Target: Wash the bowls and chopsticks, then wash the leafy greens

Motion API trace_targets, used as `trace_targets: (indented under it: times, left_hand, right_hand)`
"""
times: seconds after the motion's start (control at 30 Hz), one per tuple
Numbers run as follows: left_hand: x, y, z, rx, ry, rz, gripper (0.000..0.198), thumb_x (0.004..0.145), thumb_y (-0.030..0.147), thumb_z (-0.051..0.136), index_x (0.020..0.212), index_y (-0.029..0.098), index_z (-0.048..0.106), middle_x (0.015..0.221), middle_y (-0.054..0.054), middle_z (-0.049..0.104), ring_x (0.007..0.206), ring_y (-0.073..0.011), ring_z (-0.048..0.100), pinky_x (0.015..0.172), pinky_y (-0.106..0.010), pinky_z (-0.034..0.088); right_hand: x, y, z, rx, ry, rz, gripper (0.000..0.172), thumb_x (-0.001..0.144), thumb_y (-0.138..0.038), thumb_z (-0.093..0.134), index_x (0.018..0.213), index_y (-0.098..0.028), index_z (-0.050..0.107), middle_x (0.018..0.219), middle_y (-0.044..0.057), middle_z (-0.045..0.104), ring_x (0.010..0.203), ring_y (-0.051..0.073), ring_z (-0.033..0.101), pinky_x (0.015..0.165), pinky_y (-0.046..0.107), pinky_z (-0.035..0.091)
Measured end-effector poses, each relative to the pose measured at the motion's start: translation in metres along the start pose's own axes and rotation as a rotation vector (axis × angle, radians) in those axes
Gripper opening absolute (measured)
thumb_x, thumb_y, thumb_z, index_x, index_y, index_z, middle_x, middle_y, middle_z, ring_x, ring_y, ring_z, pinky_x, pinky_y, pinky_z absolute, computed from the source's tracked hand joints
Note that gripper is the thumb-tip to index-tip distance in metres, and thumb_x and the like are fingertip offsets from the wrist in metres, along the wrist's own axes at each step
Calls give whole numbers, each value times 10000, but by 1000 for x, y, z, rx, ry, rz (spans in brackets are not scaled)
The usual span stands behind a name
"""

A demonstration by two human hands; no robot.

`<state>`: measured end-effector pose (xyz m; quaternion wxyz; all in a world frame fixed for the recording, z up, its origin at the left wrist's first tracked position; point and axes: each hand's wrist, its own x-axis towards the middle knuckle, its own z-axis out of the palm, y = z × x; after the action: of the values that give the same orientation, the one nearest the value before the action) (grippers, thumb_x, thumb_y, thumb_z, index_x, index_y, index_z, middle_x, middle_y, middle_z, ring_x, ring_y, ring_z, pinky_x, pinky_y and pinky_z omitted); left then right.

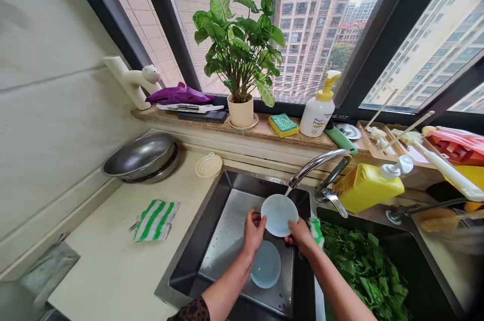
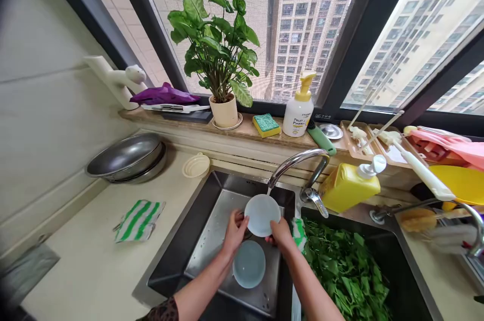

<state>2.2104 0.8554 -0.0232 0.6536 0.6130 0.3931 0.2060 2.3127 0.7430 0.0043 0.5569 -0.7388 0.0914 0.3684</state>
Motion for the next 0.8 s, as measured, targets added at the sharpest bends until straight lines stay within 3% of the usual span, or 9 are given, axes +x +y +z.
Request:
trace_targets:
  times: [0.07,0.1,0.17,0.27,0.37,0.43,0.5,0.67,0.8]
  left_hand:
    - [3,12,-21,208,17,268,399,735,389,680,1058,178,579,1040,-99,607,966,-229,591,865,-381,463]
    - [2,20,-28,309,-29,385,326,759,355,665,1030,187,598,1034,-89,602,986,-232,577,882,-394,452]
    - [-4,37,-36,486,-177,583,242,784,317,661,992,201,619,1022,-79,606,1000,-238,554,893,-408,437]
    - [-10,57,-34,741,-430,840,377,738,333,730,1073,215,603,1109,-83,609,1047,-262,518,956,-465,382]
    - [-4,61,-26,991,-683,991,314,778,308,691,1067,215,613,1086,-74,635,1039,-262,520,997,-493,330]
    - [5,57,-20,1071,-800,945,124,854,233,579,947,199,654,949,-65,662,951,-236,547,923,-431,385]
    - [14,52,-14,975,-844,785,148,854,164,535,809,185,674,827,-55,660,870,-220,556,835,-373,408]
    - [31,47,7,372,-697,288,79,637,169,712,594,146,650,627,5,588,699,-170,517,708,-296,381]
    - [36,44,30,-119,-548,-114,301,427,246,853,606,98,662,526,38,551,538,-104,449,593,-254,339]
  right_hand:
    - [-1,-3,-8,-4,-2,45,312,761,-123,410,1063,-158,478,409,-53,476,328,124,486,328,181,338]
    - [-1,-6,-10,-1,-3,56,291,767,-117,398,1043,-162,476,416,-52,476,335,115,483,337,173,340]
    - [0,-12,-10,4,-25,72,248,773,-114,392,997,-168,483,434,-46,484,351,104,478,354,166,351]
    - [1,-17,-5,-13,-114,107,183,746,-115,433,899,-162,522,429,-29,490,356,109,463,358,179,356]
    - [0,-18,-3,-40,-183,135,137,738,-140,487,860,-157,545,413,-29,482,347,112,448,350,183,342]
    - [-2,-19,-6,-51,-200,135,123,767,-180,508,883,-161,543,420,-37,485,348,105,444,351,175,335]
    - [-5,-21,-12,-30,-235,122,145,821,-257,511,929,-163,536,452,-32,514,374,100,469,368,166,349]
    - [-23,-15,-37,281,-284,27,477,853,-502,535,1242,-260,401,842,47,700,614,127,638,509,208,479]
    - [-42,5,-53,403,-159,-26,528,765,-458,665,1192,-235,450,891,46,705,631,112,629,544,203,475]
